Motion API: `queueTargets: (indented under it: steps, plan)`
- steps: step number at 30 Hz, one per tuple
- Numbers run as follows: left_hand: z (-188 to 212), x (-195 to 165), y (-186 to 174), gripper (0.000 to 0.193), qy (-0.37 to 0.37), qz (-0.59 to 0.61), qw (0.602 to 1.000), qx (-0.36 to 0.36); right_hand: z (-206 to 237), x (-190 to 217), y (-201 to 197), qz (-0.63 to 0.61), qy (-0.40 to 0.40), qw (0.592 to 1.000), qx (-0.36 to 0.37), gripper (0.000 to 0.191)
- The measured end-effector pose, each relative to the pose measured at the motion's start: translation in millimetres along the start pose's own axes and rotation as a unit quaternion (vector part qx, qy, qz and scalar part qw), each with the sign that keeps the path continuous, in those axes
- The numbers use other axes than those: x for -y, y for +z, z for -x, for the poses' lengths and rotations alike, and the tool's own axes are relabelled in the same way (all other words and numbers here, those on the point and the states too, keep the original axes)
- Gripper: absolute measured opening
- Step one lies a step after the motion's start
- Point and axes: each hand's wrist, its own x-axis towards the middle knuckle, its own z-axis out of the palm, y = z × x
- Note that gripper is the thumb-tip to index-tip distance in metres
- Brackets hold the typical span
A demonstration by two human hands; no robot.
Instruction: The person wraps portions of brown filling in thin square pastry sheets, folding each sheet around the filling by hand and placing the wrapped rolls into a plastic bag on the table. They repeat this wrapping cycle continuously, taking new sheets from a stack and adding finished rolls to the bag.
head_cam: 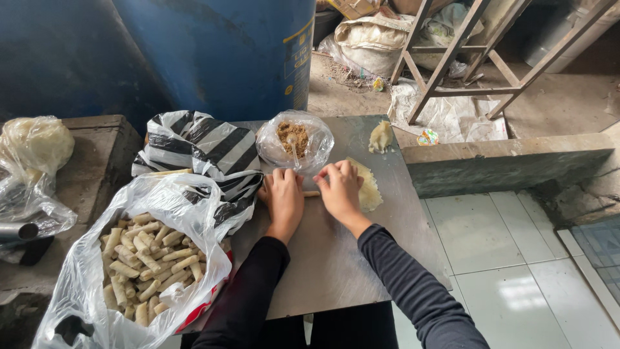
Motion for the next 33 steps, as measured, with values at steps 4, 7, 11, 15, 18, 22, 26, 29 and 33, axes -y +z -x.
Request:
queueTargets:
  steps: [4,7,11,15,18,22,26,29,33]
  plan:
    - [5,13,-3,0.012,0.076,0.080,0.993,0.043,-17,-31,-32,-0.091,-0.004,0.996,-0.006,0.018]
    - [7,13,-8,0.016,0.100,0.096,0.988,0.064,-19,-57,-68,-0.141,-0.022,0.978,0.153,0.019]
    - [5,-9,-30,0.017,0.106,0.070,0.992,0.020,-13,-70,-83,-0.094,-0.080,0.939,0.320,0.023]
    - [29,-31,-101,0.016,0.118,-0.007,0.992,-0.043,-7,-73,-70,0.000,-0.117,0.935,0.333,0.024]
    - [56,-22,-177,0.023,0.022,-0.149,0.979,-0.140,-3,-81,-60,0.038,-0.104,0.939,0.326,0.015]
    - [62,20,-245,0.020,-0.097,-0.333,0.925,-0.152,4,-94,-47,0.090,-0.124,0.942,0.300,0.007]
    - [39,47,-252,0.021,-0.158,-0.355,0.913,-0.121,2,-104,-45,0.067,-0.161,0.944,0.280,0.009]
    - [48,26,-236,0.026,-0.082,-0.330,0.919,-0.198,-5,-111,-57,0.000,-0.141,0.950,0.280,0.009]
    - [57,-33,-155,0.019,0.102,0.019,0.994,-0.021,-13,-122,-77,-0.121,-0.013,0.946,0.300,0.013]
